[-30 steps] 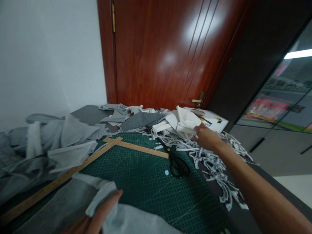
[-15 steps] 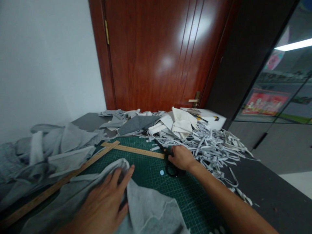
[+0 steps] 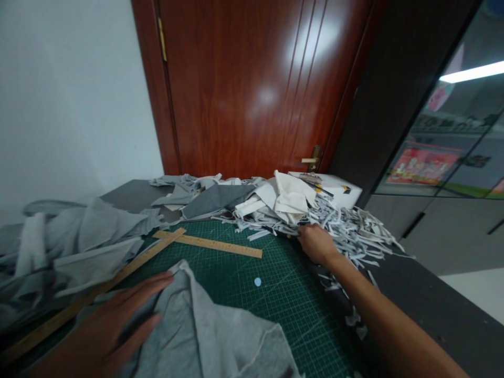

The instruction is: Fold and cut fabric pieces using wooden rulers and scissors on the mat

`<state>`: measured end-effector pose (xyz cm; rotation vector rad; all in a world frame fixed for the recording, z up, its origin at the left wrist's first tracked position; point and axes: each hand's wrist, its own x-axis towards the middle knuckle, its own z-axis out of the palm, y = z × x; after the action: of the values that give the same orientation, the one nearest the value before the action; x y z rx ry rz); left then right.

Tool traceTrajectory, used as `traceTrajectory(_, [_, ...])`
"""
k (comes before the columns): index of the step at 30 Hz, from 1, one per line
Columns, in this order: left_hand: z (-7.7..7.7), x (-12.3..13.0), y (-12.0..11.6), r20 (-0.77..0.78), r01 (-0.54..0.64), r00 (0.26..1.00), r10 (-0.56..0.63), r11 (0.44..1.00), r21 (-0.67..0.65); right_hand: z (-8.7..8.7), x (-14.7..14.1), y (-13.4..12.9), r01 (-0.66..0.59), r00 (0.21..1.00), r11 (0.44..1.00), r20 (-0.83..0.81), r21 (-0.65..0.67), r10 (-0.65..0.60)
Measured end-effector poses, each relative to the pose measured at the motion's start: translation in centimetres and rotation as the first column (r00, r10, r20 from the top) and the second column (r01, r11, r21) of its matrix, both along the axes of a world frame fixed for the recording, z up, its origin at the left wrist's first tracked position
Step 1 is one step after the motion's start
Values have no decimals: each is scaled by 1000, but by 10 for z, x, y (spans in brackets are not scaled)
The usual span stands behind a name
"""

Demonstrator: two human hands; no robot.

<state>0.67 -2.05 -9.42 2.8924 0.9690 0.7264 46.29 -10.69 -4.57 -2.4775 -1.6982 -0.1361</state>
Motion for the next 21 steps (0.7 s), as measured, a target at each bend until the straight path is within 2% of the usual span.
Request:
traceTrajectory(2, [-9,-4,4,-32,65,998,-63,994,84,3,-17,0,-79,996,995,-21,64,81])
traceTrajectory(4, [-14,-1,3,-99,100,991,-86,984,147,4,-48,-1,-222,971,970,-71,98,229])
traceTrajectory(7, [-13,10,-1,-178,82,983,-53,983,162,2,-107,-13,-428,886,895,-139,126,443])
traceTrajectory(9, [-8,16,-3,-188,71,981,-46,989,130,-4,-144,-26,-547,804,821,-173,161,569])
traceTrajectory(12, [0,16,-4,-176,86,982,-68,992,94,-20,-181,-43,-655,732,741,-121,149,671])
traceTrajectory(14, [3,7,-2,-161,83,985,-67,992,94,-32,-192,-52,-734,667,670,-71,110,742])
traceTrajectory(17, [1,-14,6,-166,47,986,-28,993,111,-44,-187,-62,-810,571,576,-75,113,818])
traceTrajectory(18, [-1,-20,10,-169,54,985,-33,991,123,-45,-181,-64,-808,564,572,-99,139,820])
traceTrajectory(19, [-2,-26,14,-171,65,984,-41,988,137,-44,-173,-65,-784,580,595,-130,180,804])
traceTrajectory(21, [-2,-33,21,-184,81,982,-51,984,159,-40,-156,-63,-665,670,693,-188,279,718])
